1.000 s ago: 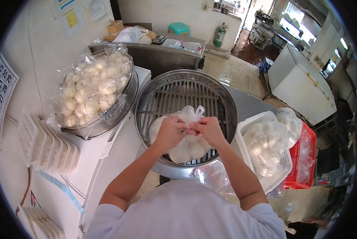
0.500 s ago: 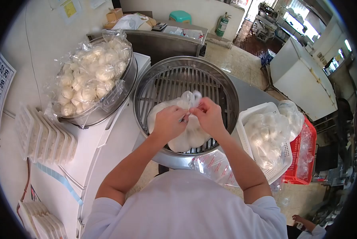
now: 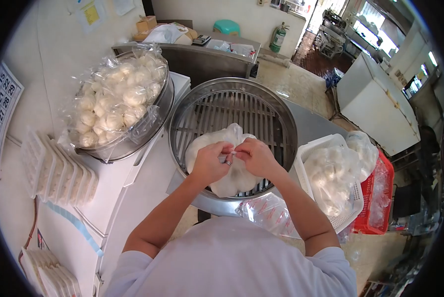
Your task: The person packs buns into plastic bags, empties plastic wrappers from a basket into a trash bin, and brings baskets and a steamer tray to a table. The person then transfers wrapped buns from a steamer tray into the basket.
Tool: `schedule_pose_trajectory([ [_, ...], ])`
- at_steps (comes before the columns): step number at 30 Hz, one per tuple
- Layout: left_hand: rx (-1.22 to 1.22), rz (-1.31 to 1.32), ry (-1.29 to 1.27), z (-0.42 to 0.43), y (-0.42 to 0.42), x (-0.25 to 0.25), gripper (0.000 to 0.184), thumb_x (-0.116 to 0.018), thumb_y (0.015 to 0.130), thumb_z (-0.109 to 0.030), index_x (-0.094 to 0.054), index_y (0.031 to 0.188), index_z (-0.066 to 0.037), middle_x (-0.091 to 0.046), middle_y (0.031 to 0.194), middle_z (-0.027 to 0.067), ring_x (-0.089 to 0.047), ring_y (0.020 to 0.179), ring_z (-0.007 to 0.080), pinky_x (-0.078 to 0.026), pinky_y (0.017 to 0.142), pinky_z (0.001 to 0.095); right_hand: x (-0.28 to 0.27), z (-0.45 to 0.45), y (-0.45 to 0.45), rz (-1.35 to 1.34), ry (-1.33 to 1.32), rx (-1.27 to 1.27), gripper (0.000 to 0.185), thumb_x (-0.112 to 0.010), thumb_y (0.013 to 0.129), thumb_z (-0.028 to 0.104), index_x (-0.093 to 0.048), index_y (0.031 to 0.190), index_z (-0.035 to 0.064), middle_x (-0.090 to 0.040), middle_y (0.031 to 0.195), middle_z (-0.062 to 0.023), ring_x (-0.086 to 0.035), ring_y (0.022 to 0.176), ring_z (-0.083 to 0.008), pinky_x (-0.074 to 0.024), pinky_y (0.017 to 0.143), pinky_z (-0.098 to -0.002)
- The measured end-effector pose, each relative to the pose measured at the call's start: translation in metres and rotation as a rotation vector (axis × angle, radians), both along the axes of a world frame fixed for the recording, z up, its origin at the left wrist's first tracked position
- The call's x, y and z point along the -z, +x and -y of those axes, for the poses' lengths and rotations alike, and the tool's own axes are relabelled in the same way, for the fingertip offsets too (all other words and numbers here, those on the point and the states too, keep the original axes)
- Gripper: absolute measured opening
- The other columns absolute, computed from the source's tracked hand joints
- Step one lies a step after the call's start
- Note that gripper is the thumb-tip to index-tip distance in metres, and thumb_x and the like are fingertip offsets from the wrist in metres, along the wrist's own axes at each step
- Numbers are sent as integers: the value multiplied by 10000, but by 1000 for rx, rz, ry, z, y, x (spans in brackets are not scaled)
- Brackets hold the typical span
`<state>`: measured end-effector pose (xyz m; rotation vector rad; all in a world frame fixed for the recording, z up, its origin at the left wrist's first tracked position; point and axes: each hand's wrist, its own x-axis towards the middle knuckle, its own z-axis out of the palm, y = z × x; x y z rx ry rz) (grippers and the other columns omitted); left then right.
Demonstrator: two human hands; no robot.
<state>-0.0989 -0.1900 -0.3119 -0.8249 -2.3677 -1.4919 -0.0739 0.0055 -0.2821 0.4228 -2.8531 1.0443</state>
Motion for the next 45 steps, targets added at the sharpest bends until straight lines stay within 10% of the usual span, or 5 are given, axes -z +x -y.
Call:
schedule_pose_trajectory([
  [9, 14, -303, 6, -3, 3, 11, 217, -813, 724, -13, -653, 867, -45, -713, 997, 97, -701, 859, 277, -585, 751, 357, 18, -23, -14, 578, -715, -68, 114, -660, 973, 38, -717, 1054, -19, -687, 947, 21, -603, 922, -86, -494, 849, -274],
  [18, -11, -400, -195, -10, 9, -13, 240, -790, 651, -5, -669, 854, -46, -617, 1086, 105, -603, 1043, 345, -512, 880, 434, -19, -17, -14, -16, -137, -90, 92, -724, 842, 69, -743, 888, -8, -714, 845, -172, -676, 790, -335, -541, 759, -416],
  [30, -539, 7, -183, 37, 83, 0, 333, -845, 763, -100, -669, 1046, -93, -616, 1207, 134, -585, 1123, 360, -494, 960, 458, 18, 1, 2, -311, 393, -223, 460, -765, 812, 391, -708, 1092, 30, -589, 1143, -129, -490, 1217, -336, -330, 1096, -566],
  [39, -813, 151, -24, 93, 182, 18, 331, -803, 814, -83, -648, 1106, -69, -618, 1213, 136, -582, 1149, 346, -480, 1010, 434, 31, -5, -52, -217, -214, -230, 226, -753, 791, 36, -542, 713, 11, -499, 655, -92, -484, 624, -176, -385, 584, -332],
  [45, -806, 202, 77, 130, 203, 30, 346, -802, 834, -110, -628, 1128, -54, -621, 1217, 138, -577, 1160, 349, -478, 1007, 430, -80, 32, 2, -275, -211, -252, 281, -745, 809, 17, -473, 739, -2, -476, 678, -86, -424, 629, -225, -366, 612, -354],
])
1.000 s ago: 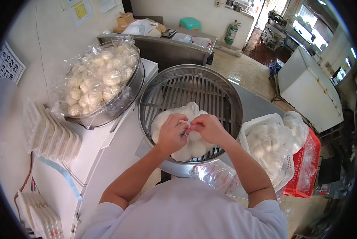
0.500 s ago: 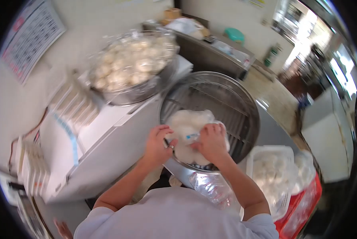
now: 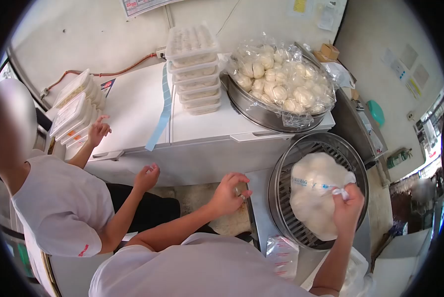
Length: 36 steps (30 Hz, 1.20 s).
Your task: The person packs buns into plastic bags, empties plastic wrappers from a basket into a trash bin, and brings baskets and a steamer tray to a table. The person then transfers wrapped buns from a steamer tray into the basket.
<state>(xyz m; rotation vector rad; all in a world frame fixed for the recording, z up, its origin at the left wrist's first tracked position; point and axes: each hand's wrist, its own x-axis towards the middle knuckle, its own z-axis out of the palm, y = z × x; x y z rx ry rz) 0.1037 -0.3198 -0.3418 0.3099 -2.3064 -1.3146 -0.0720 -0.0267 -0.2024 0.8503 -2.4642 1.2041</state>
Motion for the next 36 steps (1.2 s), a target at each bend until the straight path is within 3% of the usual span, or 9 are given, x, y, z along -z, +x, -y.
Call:
schedule_pose_trajectory([
  [4, 131, 106, 294, 15, 5, 1, 504, -804, 876, -166, -563, 1307, -61, -600, 1320, 113, -555, 1261, 271, -448, 1073, 426, -46, 26, 36, 84, -238, -13, 322, -748, 829, 13, -444, 725, 33, -426, 731, 8, -364, 685, -103, -318, 597, -276],
  [8, 350, 60, 832, 22, 17, 15, 774, -834, 862, -368, -458, 1482, -97, -549, 1443, 62, -478, 1380, 221, -432, 1111, 430, -49, 45, 66, 132, -388, 12, 351, -770, 798, 41, -433, 699, 33, -441, 714, -14, -374, 671, -105, -315, 583, -269],
  [11, 586, 96, 1287, 20, 41, 11, 1032, -789, 735, -634, -393, 1537, -119, -483, 1518, 61, -434, 1420, 250, -389, 1147, 485, -57, 62, 101, 164, -389, -185, 358, -784, 771, 57, -441, 671, 36, -452, 691, -37, -396, 651, -119, -321, 569, -276],
  [14, 524, 132, 1474, 1, 87, -9, 1320, -738, 539, -846, -337, 1579, -139, -417, 1586, 76, -402, 1448, 301, -346, 1177, 566, -65, 63, 123, 168, -326, -493, 357, -792, 744, 54, -449, 648, 45, -457, 670, -52, -408, 611, -154, -325, 551, -292],
  [16, 370, 39, 1498, -19, 121, -35, 1314, -814, 516, -798, -353, 1574, -169, -429, 1579, 86, -420, 1441, 319, -351, 1183, 577, -71, 65, 126, 131, -323, -666, 353, -795, 729, 43, -453, 640, 51, -459, 660, -57, -405, 580, -182, -321, 537, -302],
  [22, 212, -329, 1386, -63, 222, -47, 1236, -773, 620, -785, -324, 1589, -162, -422, 1584, 80, -376, 1460, 302, -320, 1181, 575, -101, 79, 169, 33, -413, -1030, 422, -831, 670, 55, -411, 636, 68, -427, 628, -46, -384, 557, -213, -333, 549, -325],
  [29, 121, -540, 1195, -106, 321, -67, 1162, -761, 687, -767, -343, 1581, -154, -442, 1568, 74, -385, 1452, 278, -325, 1180, 540, -126, 74, 265, 23, -484, -1189, 472, -808, 689, 160, -343, 679, 74, -362, 670, -18, -306, 641, -155, -234, 590, -315],
  [33, 54, -677, 1124, -133, 399, -67, 1154, -748, 718, -768, -310, 1595, -160, -407, 1589, 72, -360, 1466, 286, -315, 1182, 531, -134, 73, 338, 98, -456, -1268, 546, -854, 723, 246, -338, 679, 75, -393, 710, -12, -328, 670, -144, -245, 611, -302],
  [36, -83, -757, 1017, -157, 489, -69, 1149, -729, 733, -780, -298, 1595, -154, -390, 1598, 72, -346, 1475, 285, -315, 1186, 524, -133, 84, 428, 105, -509, -1372, 449, -818, 691, 126, -373, 666, 68, -412, 645, -38, -357, 599, -159, -279, 559, -299],
])
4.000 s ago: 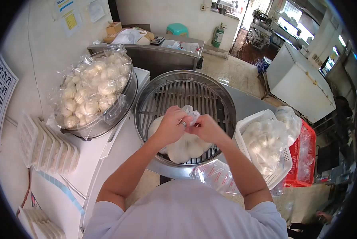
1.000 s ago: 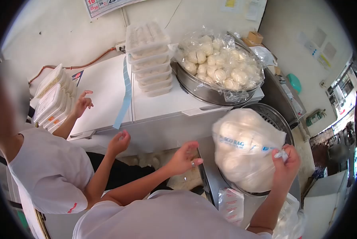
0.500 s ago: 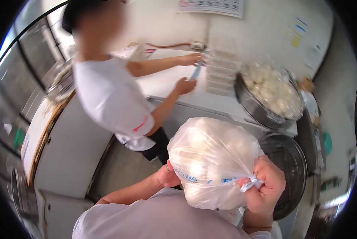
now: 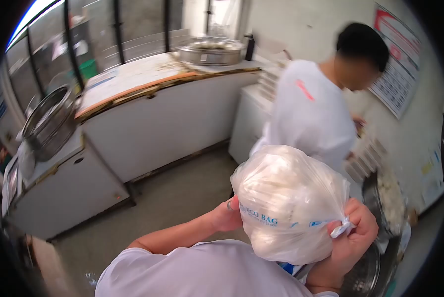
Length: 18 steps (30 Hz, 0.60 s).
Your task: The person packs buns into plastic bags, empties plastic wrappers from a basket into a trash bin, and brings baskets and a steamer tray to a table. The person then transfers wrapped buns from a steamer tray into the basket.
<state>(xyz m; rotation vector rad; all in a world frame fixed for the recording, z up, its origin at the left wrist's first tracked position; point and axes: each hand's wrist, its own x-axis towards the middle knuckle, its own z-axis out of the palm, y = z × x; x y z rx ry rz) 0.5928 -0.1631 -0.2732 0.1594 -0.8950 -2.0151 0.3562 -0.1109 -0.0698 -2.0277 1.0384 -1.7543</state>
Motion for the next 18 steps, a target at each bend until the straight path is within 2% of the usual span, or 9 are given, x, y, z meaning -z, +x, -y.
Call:
schedule_pose_trajectory([
  [1, -71, 5, -4, -11, 32, 3, 1147, -720, 737, -786, -300, 1593, -148, -388, 1599, 72, -345, 1476, 284, -319, 1185, 521, 4, 4, 30, 20, 43, -59, 450, -819, 694, 128, -375, 666, 67, -415, 651, -29, -352, 608, -146, -273, 561, -296],
  [2, -146, 37, 27, -45, 45, -26, 1140, -706, 743, -794, -307, 1588, -140, -397, 1595, 72, -355, 1472, 280, -327, 1182, 517, -16, -4, 36, 50, 109, -133, 451, -821, 696, 130, -376, 667, 65, -419, 658, -20, -346, 616, -133, -268, 564, -293],
  [3, -216, 54, 31, -58, 85, -28, 1134, -691, 750, -801, -314, 1584, -132, -406, 1590, 71, -366, 1467, 276, -335, 1178, 514, -10, 4, 72, 65, 149, -201, 452, -823, 699, 132, -377, 667, 63, -422, 665, -12, -340, 625, -121, -262, 566, -290],
  [4, -287, 74, 40, -75, 116, -30, 1128, -677, 756, -809, -321, 1580, -124, -414, 1585, 71, -376, 1463, 272, -343, 1175, 510, -7, 10, 103, 100, 166, -314, 435, -827, 744, 129, -403, 669, 67, -438, 691, 18, -342, 641, -90, -252, 570, -270],
  [8, -607, 131, 38, -148, 230, -2, 1097, -606, 787, -829, -336, 1571, -110, -484, 1534, 60, -447, 1416, 243, -363, 1163, 501, 13, 37, 236, 55, 255, -660, 359, -809, 824, 84, -473, 697, 75, -465, 707, 40, -368, 646, -47, -256, 577, -232],
  [9, -664, 113, 58, -169, 248, -14, 1096, -610, 788, -826, -335, 1571, -109, -473, 1542, 57, -450, 1414, 241, -364, 1163, 502, -3, 34, 271, 79, 340, -692, 336, -802, 824, 57, -489, 701, 68, -468, 702, 42, -369, 647, -42, -263, 578, -223],
  [11, -772, 71, 57, -200, 290, -7, 1094, -616, 788, -819, -334, 1572, -109, -452, 1559, 53, -454, 1409, 239, -365, 1163, 504, 1, 44, 338, 57, 362, -822, 313, -791, 833, 44, -508, 704, 73, -466, 702, 52, -372, 648, -35, -269, 576, -217],
  [15, -1009, 57, -32, -240, 342, -14, 927, -656, 916, -638, -323, 1566, -68, -393, 1589, 115, -485, 1389, 300, -402, 1138, 503, -15, 70, 451, -11, 389, -863, 319, -785, 841, 46, -505, 693, 83, -462, 694, 68, -366, 645, -26, -278, 574, -213],
  [18, -1240, 31, 78, -263, 372, -4, 798, -645, 966, -506, -353, 1553, -50, -441, 1557, 165, -518, 1360, 349, -429, 1122, 503, -31, 112, 538, -20, 342, -861, 340, -785, 845, 55, -497, 668, 93, -458, 674, 78, -362, 635, -23, -283, 571, -212],
])
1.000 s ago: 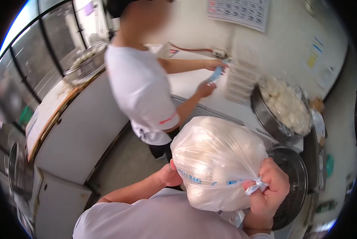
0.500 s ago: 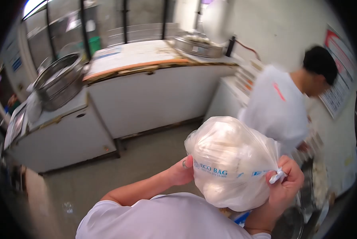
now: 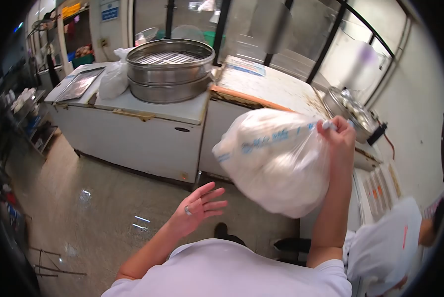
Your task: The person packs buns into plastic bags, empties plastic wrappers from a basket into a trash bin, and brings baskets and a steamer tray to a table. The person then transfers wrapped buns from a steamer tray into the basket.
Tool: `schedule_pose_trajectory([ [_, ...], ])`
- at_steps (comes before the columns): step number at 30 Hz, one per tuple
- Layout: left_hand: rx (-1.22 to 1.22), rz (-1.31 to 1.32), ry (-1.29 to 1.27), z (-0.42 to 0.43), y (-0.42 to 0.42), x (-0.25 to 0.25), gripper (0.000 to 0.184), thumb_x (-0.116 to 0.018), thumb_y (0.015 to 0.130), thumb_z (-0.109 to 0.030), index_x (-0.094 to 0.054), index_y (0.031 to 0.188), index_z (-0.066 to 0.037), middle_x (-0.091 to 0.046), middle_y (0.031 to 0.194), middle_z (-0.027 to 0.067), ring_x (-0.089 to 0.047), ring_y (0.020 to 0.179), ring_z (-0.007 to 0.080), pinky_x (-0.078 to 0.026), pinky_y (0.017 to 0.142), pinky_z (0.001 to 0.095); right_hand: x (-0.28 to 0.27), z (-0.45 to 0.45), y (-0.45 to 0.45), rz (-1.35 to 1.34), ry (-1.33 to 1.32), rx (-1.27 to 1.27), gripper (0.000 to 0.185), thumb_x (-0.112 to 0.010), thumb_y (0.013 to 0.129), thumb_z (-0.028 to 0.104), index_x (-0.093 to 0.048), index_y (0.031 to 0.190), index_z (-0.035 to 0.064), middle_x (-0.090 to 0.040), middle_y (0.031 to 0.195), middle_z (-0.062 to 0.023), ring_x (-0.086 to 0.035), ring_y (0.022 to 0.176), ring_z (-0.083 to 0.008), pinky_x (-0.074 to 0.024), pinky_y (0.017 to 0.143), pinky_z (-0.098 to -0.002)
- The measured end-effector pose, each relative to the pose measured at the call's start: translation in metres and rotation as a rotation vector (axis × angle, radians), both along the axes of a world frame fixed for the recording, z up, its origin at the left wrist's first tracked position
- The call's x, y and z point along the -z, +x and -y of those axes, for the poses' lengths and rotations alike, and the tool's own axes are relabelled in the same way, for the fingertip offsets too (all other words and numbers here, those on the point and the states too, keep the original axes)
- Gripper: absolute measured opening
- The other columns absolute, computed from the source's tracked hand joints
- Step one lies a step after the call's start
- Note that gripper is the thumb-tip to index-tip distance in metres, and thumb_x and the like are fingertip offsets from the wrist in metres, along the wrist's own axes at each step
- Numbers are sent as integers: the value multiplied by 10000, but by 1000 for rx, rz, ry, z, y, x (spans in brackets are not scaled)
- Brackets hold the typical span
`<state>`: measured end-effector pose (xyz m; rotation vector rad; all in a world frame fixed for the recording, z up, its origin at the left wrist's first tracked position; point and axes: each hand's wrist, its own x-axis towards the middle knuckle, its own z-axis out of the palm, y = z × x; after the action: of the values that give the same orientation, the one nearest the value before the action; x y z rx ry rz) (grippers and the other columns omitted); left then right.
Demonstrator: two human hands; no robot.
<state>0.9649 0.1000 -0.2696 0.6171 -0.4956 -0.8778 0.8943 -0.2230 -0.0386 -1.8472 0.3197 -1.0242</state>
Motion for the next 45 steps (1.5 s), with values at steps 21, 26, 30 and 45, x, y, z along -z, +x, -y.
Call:
schedule_pose_trajectory([
  [21, -850, -371, 451, 34, 200, 59, 331, -593, 1013, -139, -585, 1289, 42, -673, 1223, 168, -674, 1070, 248, -545, 972, 404, 63, 403, 593, -292, -581, 516, 437, -763, 738, 392, -713, 858, -25, -711, 884, -275, -697, 858, -438, -521, 775, -514],
  [26, -913, -441, 625, 35, 197, 50, 328, -611, 1010, -143, -601, 1291, 25, -678, 1226, 141, -669, 1077, 226, -540, 967, 382, 79, 437, 603, -521, -718, 425, 532, -754, 754, 450, -661, 928, -44, -687, 978, -295, -654, 939, -433, -489, 824, -538],
  [30, -975, -461, 626, 20, 184, 59, 335, -594, 1020, -139, -588, 1311, 26, -662, 1248, 141, -654, 1107, 230, -532, 973, 380, 54, 364, 593, -555, -995, 743, 636, -657, 882, 536, -558, 1338, 104, -536, 1416, -206, -512, 1287, -453, -446, 1035, -566],
  [45, -1718, -502, 658, -107, -100, 74, 332, -626, 1019, -175, -623, 1297, 6, -696, 1189, 79, -647, 1070, 156, -506, 936, 313, 230, -375, 200, -598, -660, -2225, 449, -801, 867, 183, -658, 1227, -44, -713, 1140, -180, -699, 964, -269, -569, 846, -393],
])
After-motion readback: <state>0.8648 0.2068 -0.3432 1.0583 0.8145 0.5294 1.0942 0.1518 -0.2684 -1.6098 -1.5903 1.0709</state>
